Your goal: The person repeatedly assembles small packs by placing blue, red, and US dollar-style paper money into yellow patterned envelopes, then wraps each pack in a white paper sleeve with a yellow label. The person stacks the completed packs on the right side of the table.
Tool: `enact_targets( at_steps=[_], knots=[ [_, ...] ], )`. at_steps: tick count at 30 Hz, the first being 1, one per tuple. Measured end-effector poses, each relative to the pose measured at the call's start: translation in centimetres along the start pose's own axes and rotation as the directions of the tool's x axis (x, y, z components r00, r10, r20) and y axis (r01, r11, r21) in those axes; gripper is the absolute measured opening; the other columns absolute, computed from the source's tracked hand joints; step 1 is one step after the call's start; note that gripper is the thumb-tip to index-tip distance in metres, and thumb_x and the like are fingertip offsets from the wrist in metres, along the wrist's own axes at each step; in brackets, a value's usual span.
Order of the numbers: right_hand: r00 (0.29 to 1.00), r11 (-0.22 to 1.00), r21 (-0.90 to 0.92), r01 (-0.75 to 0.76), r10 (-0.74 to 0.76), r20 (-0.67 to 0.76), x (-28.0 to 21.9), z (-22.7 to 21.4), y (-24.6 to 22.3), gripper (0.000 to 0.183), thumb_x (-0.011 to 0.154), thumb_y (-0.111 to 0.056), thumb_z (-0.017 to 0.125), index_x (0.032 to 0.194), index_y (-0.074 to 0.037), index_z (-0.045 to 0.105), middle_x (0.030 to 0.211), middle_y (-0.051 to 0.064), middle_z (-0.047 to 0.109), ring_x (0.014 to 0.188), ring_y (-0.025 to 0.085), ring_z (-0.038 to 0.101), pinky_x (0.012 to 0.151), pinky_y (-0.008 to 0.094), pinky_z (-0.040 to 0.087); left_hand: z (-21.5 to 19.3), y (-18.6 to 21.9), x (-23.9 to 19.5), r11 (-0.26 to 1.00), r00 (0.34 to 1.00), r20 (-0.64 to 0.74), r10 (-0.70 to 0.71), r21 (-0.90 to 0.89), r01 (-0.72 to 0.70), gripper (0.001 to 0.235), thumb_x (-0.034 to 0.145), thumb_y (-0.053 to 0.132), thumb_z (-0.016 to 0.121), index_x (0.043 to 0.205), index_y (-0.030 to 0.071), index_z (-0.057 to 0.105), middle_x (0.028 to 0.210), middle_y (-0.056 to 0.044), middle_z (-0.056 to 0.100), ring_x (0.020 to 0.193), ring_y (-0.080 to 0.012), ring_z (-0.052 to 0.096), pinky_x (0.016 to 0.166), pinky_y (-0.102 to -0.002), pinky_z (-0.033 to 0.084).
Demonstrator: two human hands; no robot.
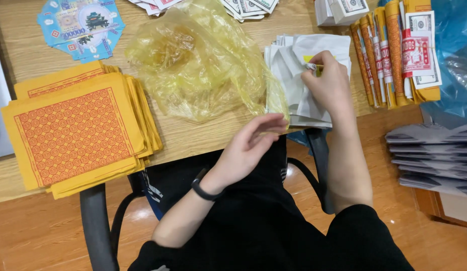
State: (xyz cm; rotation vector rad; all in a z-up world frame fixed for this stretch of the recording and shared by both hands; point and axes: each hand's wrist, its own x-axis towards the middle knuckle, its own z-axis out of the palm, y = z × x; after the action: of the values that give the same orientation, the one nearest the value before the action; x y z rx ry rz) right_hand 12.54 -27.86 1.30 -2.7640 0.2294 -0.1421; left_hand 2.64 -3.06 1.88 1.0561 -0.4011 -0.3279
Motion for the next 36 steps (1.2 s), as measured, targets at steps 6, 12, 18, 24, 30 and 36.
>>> enact_targets(
  at_steps=[6,12,18,24,30,36],
  knots=[
    [0.998,0.918,0.394,-0.041,0.022,0.051,-0.3,-2.4,0.9,0.029,0.084,-0.013,0.062,0.112,-0.007,0.062,0.111,0.018,0.067,0.099,0.029,0.068,0.076,0.039,0.054,3.3,-1.9,7.6,0.997,0.995,0.062,0.073,0.008,-0.074,0.052,0.098,-0.004,0.043,0.149,-0.002,0.03,0.152,-0.027,0.035,0.144,-0.0389,0.03,0.117,-0.052,0.029],
    [0.996,0.85,0.522,-0.069,0.031,0.081,0.1,-2.6,2.2,0.031,0.083,-0.008,0.06,0.113,-0.007,0.063,0.105,0.014,0.067,0.092,0.022,0.067,0.073,0.037,0.054,4.1,-3.8,14.2,0.993,0.987,-0.123,-0.108,0.03,0.113,0.058,0.096,0.002,0.042,0.147,-0.014,0.02,0.146,-0.04,0.03,0.138,-0.0473,0.034,0.113,-0.054,0.033],
    [0.988,0.769,0.627,-0.128,0.044,0.147,-1.6,-4.8,-0.2,0.027,0.089,-0.016,0.063,0.115,-0.007,0.063,0.109,0.01,0.066,0.097,0.016,0.062,0.078,0.034,0.052,6.8,-0.7,15.6,0.913,0.898,-0.169,-0.406,-0.025,0.407,0.105,0.075,0.057,0.056,0.141,-0.02,0.028,0.141,-0.043,0.034,0.133,-0.05,0.039,0.106,-0.054,0.038],
    [0.996,0.75,0.656,0.086,-0.087,-0.031,-2.5,-3.8,2.6,0.021,0.098,0.002,0.055,0.118,0.002,0.063,0.112,0.02,0.064,0.111,0.028,0.06,0.09,0.041,0.051,4.8,-10.2,18.0,0.902,0.924,-0.279,-0.261,0.272,0.336,0.064,0.08,0.018,0.061,0.136,-0.005,0.044,0.133,-0.03,0.052,0.128,-0.0432,0.05,0.104,-0.052,0.045],
    [0.835,0.786,0.532,0.313,0.039,-0.549,-4.1,-3.6,7.4,0.015,0.103,-0.001,0.054,0.117,-0.002,0.05,0.116,0.015,0.055,0.106,0.023,0.056,0.094,0.032,0.046,4.4,-8.7,16.9,0.986,0.993,-0.121,0.002,0.164,0.018,0.039,0.079,-0.002,0.051,0.116,0.005,0.06,0.108,-0.009,0.07,0.096,-0.0185,0.066,0.085,-0.03,0.052],
    [0.999,0.214,0.976,-0.033,0.041,0.025,-8.0,-4.0,3.1,0.075,0.086,-0.045,0.068,0.147,-0.008,0.044,0.148,0.007,0.055,0.135,0.018,0.058,0.117,0.033,0.052,0.6,-2.1,11.2,0.966,0.982,0.035,0.183,0.18,-0.186,0.039,0.088,0.008,0.058,0.127,0.01,0.057,0.121,0.0,0.065,0.11,-0.0134,0.062,0.1,-0.029,0.049]
  ],
)
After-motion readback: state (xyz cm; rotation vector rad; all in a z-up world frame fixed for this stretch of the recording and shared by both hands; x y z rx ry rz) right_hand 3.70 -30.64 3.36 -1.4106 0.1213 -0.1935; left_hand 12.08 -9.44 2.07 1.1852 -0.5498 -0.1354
